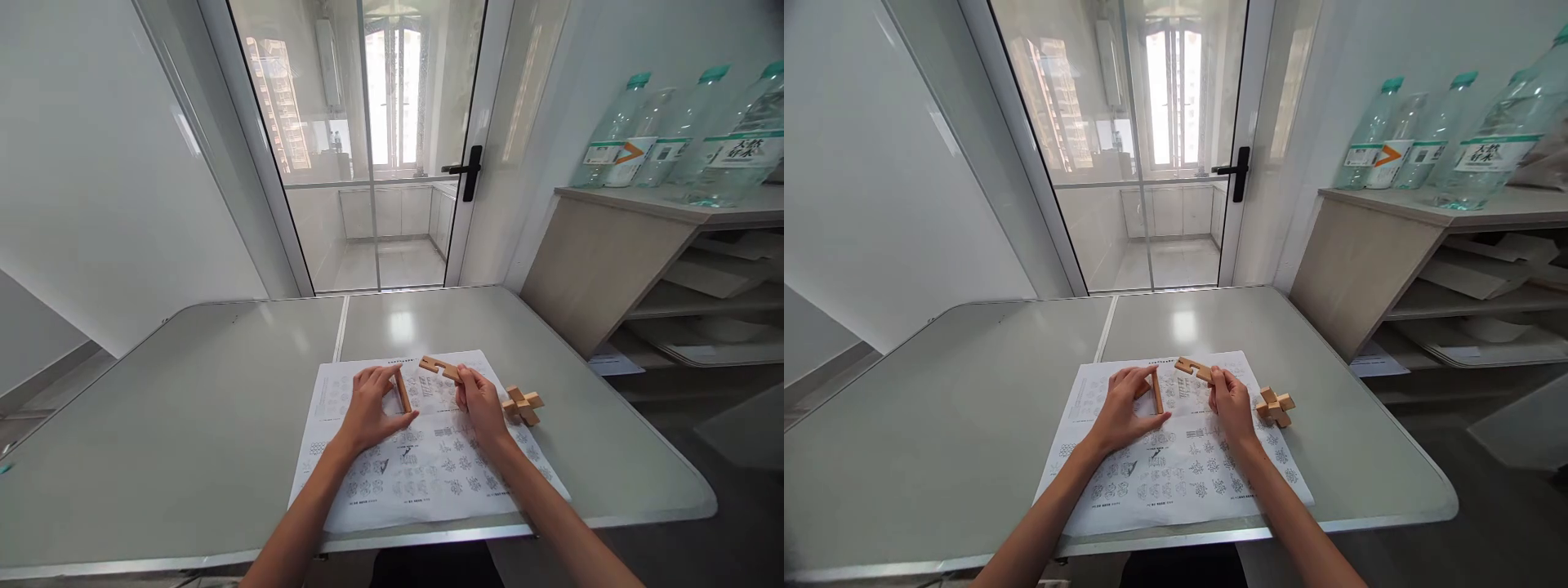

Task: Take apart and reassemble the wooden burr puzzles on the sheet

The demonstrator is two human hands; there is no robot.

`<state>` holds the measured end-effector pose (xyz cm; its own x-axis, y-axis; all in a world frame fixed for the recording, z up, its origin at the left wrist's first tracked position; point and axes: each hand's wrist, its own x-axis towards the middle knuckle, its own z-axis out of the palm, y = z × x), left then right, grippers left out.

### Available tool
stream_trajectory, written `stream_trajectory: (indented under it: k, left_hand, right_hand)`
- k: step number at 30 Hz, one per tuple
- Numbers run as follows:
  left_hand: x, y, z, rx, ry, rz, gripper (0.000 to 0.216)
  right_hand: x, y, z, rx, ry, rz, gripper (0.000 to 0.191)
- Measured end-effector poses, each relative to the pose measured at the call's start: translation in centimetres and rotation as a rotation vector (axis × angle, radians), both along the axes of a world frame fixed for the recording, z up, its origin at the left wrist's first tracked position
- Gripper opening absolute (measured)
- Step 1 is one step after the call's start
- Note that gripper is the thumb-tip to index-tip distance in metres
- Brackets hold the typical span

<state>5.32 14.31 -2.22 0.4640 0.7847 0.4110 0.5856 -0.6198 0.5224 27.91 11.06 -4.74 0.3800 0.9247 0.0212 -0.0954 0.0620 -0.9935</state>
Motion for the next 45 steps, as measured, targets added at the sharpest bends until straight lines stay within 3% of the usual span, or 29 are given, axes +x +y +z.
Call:
stream_trajectory:
  k: [7,14,24,28,45]
  left_hand:
    - [0.3,-0.3,0.4,0.072,0.105,-0.060,0.058]
    - [0.1,-0.4,0.1,0.091,0.153,-0.084,0.057]
    - [-0.1,0.1,-0.7,0.089,0.200,-0.106,0.037]
    - [-0.1,0.2,-0.8,0.087,0.162,-0.105,0.043]
    - [-0.8,1.4,-1.9,0.145,0.197,0.072,0.035]
  right_hand:
    - [0.0,-0.1,0.1,-0.014,-0.026,-0.002,0.051]
    - [0.0,-0.2,0.2,-0.030,-0.031,0.012,0.050]
    - [0.1,0.0,-0.3,-0.042,-0.061,0.046,0.051]
    - [-0.1,0.1,-0.2,-0.038,-0.098,0.065,0.052]
    - [-1.3,-0.4,-0.3,0.073,-0.512,0.265,0.055]
